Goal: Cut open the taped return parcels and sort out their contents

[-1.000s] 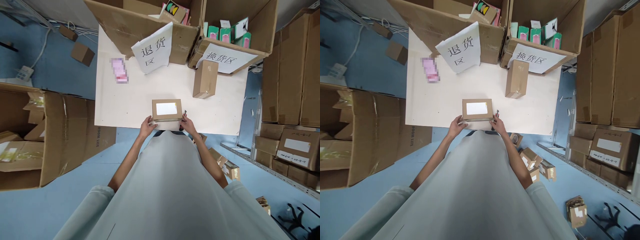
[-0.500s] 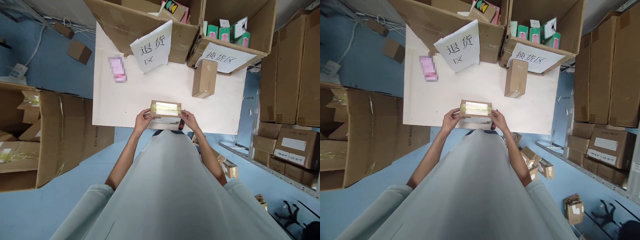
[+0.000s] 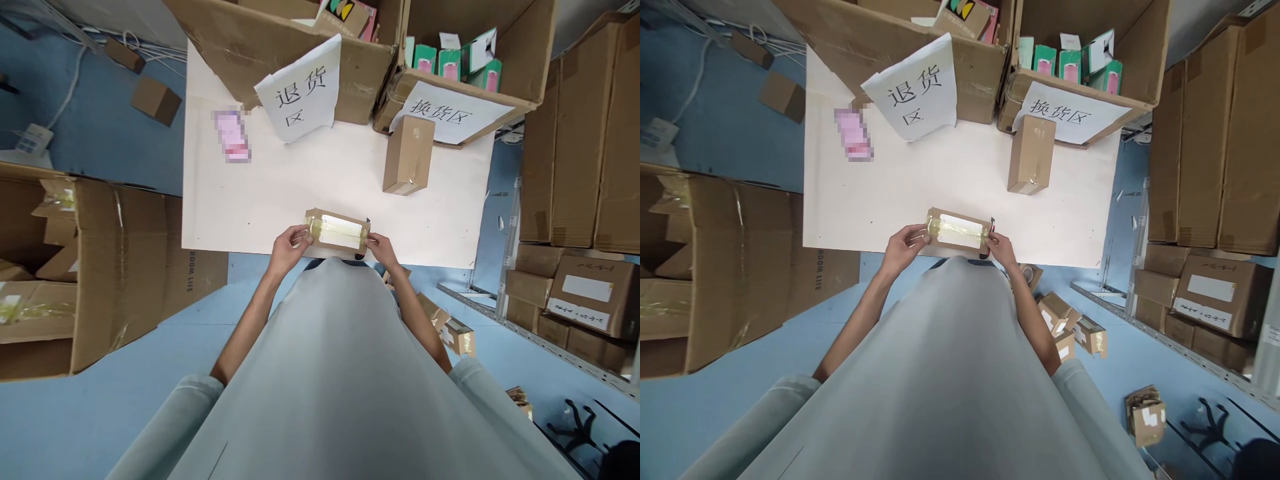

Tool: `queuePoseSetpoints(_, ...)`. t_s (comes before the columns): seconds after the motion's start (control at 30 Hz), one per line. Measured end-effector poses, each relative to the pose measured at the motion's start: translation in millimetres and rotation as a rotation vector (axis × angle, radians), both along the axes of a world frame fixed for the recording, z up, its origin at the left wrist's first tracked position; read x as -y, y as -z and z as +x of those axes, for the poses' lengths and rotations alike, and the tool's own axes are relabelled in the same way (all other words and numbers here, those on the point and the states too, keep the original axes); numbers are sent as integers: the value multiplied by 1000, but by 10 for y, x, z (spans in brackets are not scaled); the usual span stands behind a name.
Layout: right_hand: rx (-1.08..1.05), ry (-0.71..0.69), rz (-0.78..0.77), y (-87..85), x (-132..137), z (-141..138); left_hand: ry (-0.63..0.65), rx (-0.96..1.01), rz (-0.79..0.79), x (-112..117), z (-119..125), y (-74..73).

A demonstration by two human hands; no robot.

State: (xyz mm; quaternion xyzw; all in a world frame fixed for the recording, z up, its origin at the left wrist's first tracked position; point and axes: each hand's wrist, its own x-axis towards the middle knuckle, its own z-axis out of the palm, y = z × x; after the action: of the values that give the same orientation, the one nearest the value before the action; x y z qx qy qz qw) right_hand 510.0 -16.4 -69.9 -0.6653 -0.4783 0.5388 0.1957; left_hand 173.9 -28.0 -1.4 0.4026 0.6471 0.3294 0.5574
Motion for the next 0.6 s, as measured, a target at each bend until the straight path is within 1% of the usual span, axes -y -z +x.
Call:
queuePoseSetpoints(0.1,11,24,-7,-23,60,162,147,0,61,-15,201,-269)
queuePoseSetpoints(0.17,20,38,-15,-34,109,224,223,4,74,-10,352,-411)
queuePoseSetpoints(0.23,24,48,-21,-38,152,245,272,-17,95,0,483,-506)
queuePoseSetpoints(0.3,22,56,-23,-39,180,239,300,-57,128,4,571,-554)
queuePoseSetpoints(0.37,15,62,-21,-42,185,224,308,-89,160,-6,605,-561)
queuePoseSetpoints(0.47,-3,67,-8,-59,136,209,278,-123,211,-54,572,-502)
queuePoseSetpoints(0.53,-18,72,15,-82,62,200,241,-147,237,-103,518,-418)
queuePoseSetpoints(0.6,-36,76,55,-118,-36,177,205,-175,239,-160,455,-295)
